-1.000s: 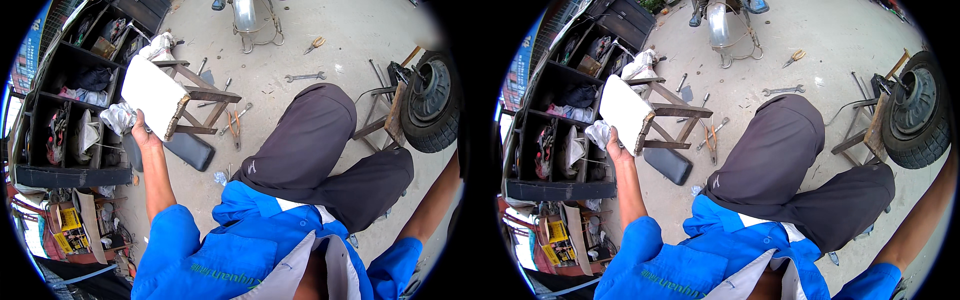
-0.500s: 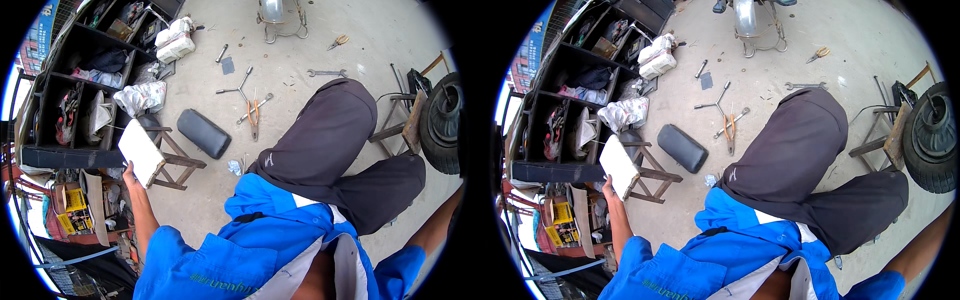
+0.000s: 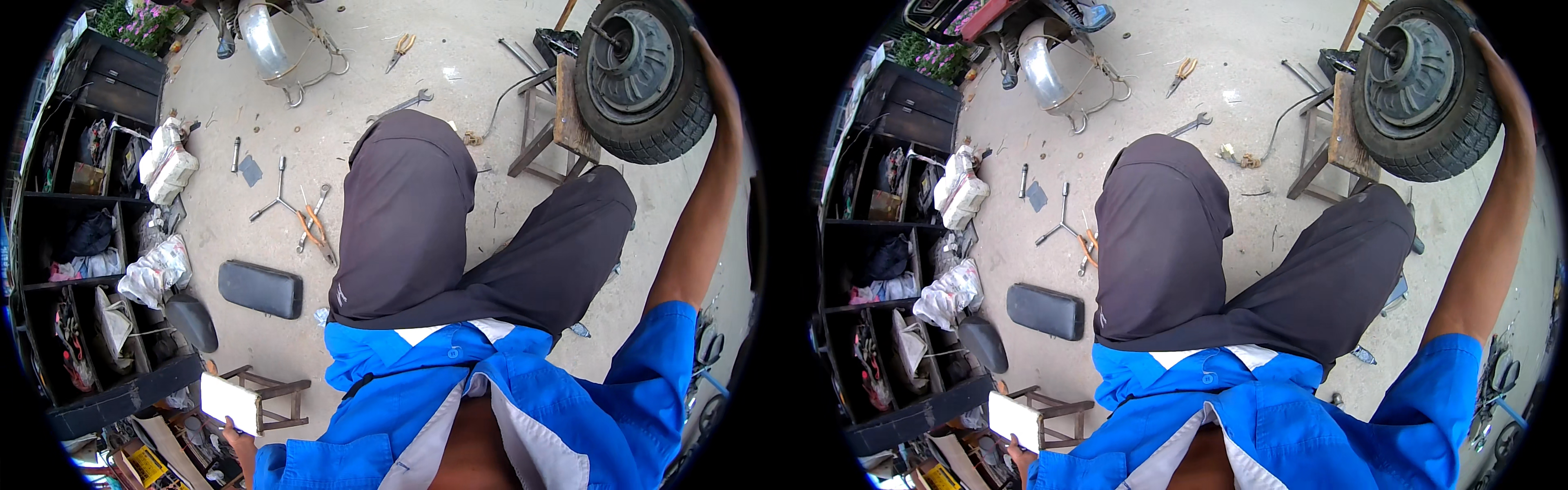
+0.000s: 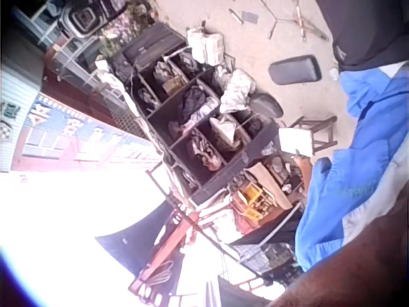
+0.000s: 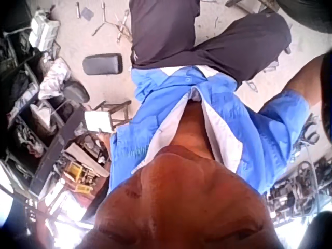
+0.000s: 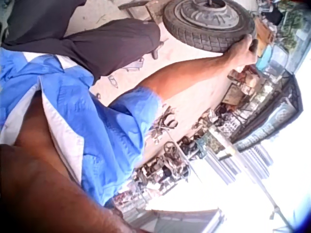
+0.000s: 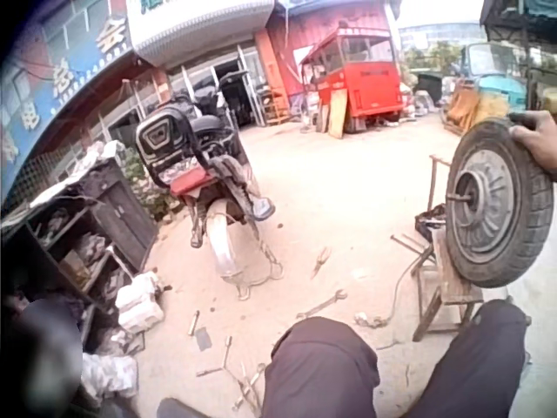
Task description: The person sits on the floor and works on a motorcycle wheel, using a wrench to tighten the axle nut. They then connect a wire to the wheel's hub and inspect the assembly.
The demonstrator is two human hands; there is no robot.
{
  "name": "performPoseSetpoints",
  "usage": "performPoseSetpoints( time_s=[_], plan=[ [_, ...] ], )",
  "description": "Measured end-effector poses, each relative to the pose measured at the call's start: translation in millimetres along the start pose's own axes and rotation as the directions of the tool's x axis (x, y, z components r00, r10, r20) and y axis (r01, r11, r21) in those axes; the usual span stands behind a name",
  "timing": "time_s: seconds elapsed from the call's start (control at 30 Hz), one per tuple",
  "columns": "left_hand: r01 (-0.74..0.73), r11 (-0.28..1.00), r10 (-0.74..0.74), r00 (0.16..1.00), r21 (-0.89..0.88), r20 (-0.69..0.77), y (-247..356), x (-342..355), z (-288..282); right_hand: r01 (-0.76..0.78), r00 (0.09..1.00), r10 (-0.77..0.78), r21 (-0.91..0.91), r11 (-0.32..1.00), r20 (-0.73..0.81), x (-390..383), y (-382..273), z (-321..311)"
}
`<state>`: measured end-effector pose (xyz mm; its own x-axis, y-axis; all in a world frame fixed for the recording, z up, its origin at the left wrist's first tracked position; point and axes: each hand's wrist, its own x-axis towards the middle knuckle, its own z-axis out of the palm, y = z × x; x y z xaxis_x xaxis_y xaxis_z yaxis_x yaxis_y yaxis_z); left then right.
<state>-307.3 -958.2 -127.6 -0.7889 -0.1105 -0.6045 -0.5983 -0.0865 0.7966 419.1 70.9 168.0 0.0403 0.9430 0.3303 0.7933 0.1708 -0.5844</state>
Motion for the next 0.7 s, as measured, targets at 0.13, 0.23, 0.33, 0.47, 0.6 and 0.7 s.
performPoseSetpoints(
  time_s=[0.13,0.23,0.33,0.47,0.6,0.7],
  plan=[
    [0.211,0.977,-0.207,0.969,0.02,-0.135,-2,-12,-3,0.128,0.98,-0.124,0.017,0.992,-0.159,-19,-24,0],
    [0.187,0.967,-0.133,0.949,0.174,-0.284,-10,-9,10,0.197,0.951,-0.194,-0.013,0.98,-0.239,-45,-50,13],
    [0.143,0.916,0.041,0.897,0.375,-0.441,-14,-15,39,0.202,0.926,-0.218,-0.086,0.976,-0.309,-90,-103,39],
    [0.12,0.739,0.368,0.752,0.663,-0.547,-8,-9,75,0.211,0.893,-0.261,-0.171,0.963,-0.366,-91,-111,32],
    [0.074,0.539,0.652,0.594,0.839,-0.471,19,13,106,0.196,0.88,-0.262,-0.198,0.96,-0.396,-96,-121,32],
    [-0.222,0.482,0.735,0.628,0.847,-0.254,28,52,165,0.156,0.901,-0.196,-0.132,0.979,-0.388,-97,-129,27]
  ],
)
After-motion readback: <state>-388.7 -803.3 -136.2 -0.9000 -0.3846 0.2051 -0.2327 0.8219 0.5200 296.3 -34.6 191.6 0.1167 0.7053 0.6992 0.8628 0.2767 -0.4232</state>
